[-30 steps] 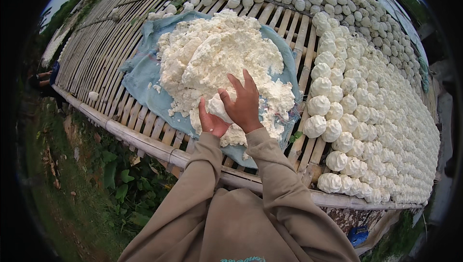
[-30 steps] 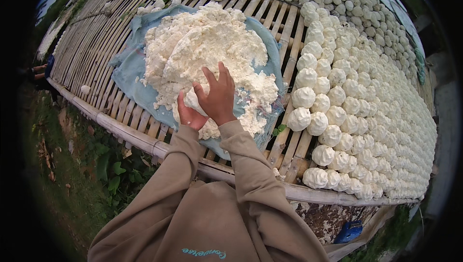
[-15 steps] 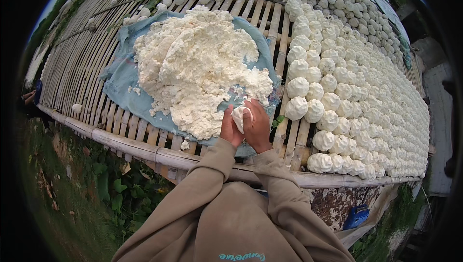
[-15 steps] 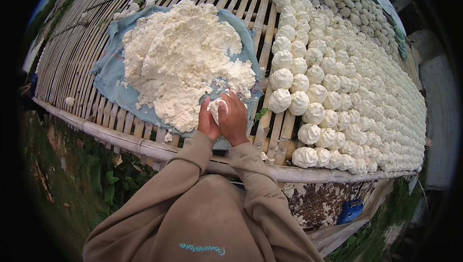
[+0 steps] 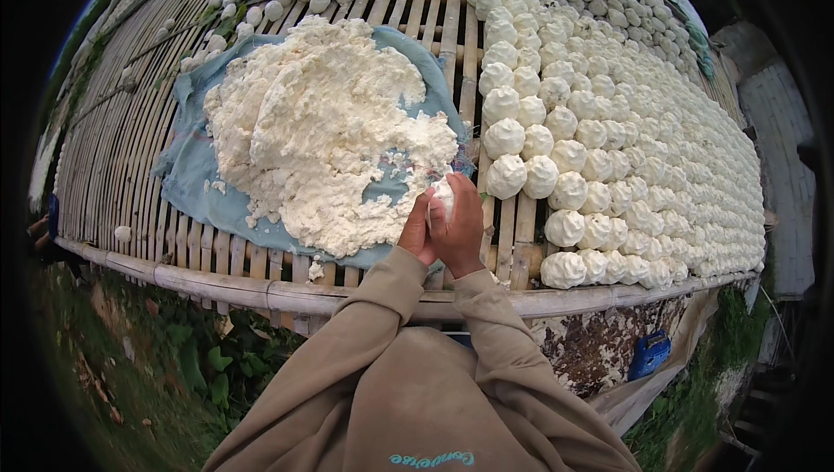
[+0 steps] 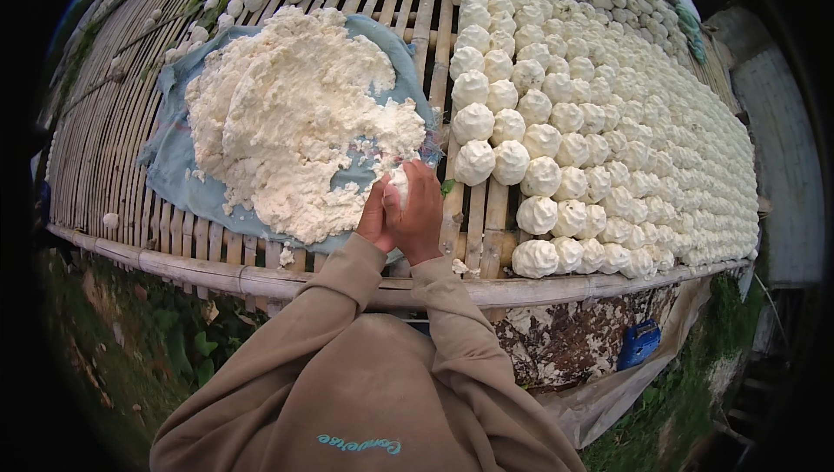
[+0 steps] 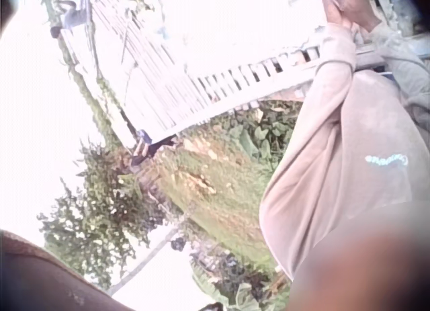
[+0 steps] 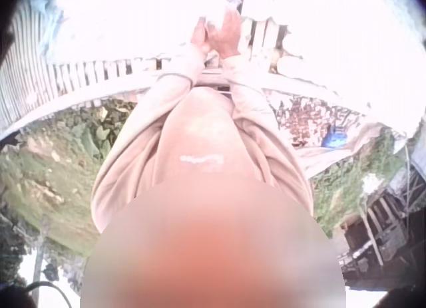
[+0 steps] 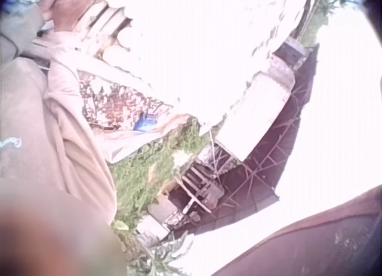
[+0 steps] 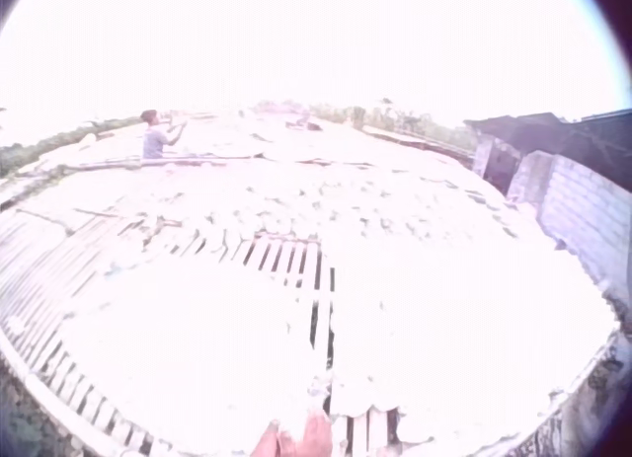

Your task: The person repeatedly scoops portions of a white dough-like mass from a cloth on a bamboo rack, rolls them into small balls between both hands, and places them in neat rows on the rack. The process continues throughout the clip, with the pile of formed balls growing steadily.

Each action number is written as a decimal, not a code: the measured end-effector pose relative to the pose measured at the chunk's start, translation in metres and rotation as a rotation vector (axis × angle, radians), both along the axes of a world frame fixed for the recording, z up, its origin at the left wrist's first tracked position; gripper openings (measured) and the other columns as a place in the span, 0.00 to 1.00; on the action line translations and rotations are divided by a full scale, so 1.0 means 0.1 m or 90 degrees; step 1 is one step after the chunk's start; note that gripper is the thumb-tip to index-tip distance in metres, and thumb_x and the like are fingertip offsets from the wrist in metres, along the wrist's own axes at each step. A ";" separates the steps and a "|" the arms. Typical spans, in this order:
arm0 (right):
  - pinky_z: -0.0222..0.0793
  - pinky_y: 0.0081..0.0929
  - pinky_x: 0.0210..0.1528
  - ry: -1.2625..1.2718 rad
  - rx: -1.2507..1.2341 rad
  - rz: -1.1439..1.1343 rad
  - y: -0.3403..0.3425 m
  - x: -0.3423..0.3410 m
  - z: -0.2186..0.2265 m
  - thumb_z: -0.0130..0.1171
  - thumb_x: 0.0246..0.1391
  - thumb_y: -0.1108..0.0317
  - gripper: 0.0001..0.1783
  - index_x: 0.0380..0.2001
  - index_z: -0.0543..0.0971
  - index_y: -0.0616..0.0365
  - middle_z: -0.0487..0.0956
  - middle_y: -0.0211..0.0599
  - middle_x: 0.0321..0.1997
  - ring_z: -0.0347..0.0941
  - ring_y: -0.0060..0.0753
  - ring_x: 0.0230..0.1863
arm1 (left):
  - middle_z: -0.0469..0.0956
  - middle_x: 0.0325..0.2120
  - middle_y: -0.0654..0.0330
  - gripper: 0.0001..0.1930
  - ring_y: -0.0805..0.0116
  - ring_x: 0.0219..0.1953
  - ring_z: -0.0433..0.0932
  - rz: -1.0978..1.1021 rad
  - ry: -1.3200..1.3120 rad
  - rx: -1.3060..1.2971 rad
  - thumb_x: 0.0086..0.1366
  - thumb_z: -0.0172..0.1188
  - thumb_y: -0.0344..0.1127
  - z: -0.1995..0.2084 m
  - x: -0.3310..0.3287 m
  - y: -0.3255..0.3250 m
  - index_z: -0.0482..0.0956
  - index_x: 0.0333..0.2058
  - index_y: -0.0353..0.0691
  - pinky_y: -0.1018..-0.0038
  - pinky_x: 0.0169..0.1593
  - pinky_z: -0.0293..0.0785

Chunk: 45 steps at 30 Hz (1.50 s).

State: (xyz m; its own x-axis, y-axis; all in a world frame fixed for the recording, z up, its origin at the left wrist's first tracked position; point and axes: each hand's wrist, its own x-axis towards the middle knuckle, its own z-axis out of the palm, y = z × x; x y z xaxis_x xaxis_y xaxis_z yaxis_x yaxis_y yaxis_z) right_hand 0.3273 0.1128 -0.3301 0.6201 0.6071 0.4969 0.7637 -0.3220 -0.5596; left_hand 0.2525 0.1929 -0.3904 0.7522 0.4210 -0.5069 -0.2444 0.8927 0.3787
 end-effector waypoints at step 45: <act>0.74 0.51 0.60 0.311 -0.352 -0.134 1.64 1.78 -1.16 0.60 0.64 0.49 0.26 0.51 0.83 0.62 0.86 0.54 0.48 0.81 0.61 0.53 | 0.73 0.40 0.57 0.07 0.57 0.47 0.74 -0.379 0.366 1.325 0.58 0.68 0.36 -0.48 -0.56 -0.30 0.82 0.34 0.44 0.61 0.48 0.70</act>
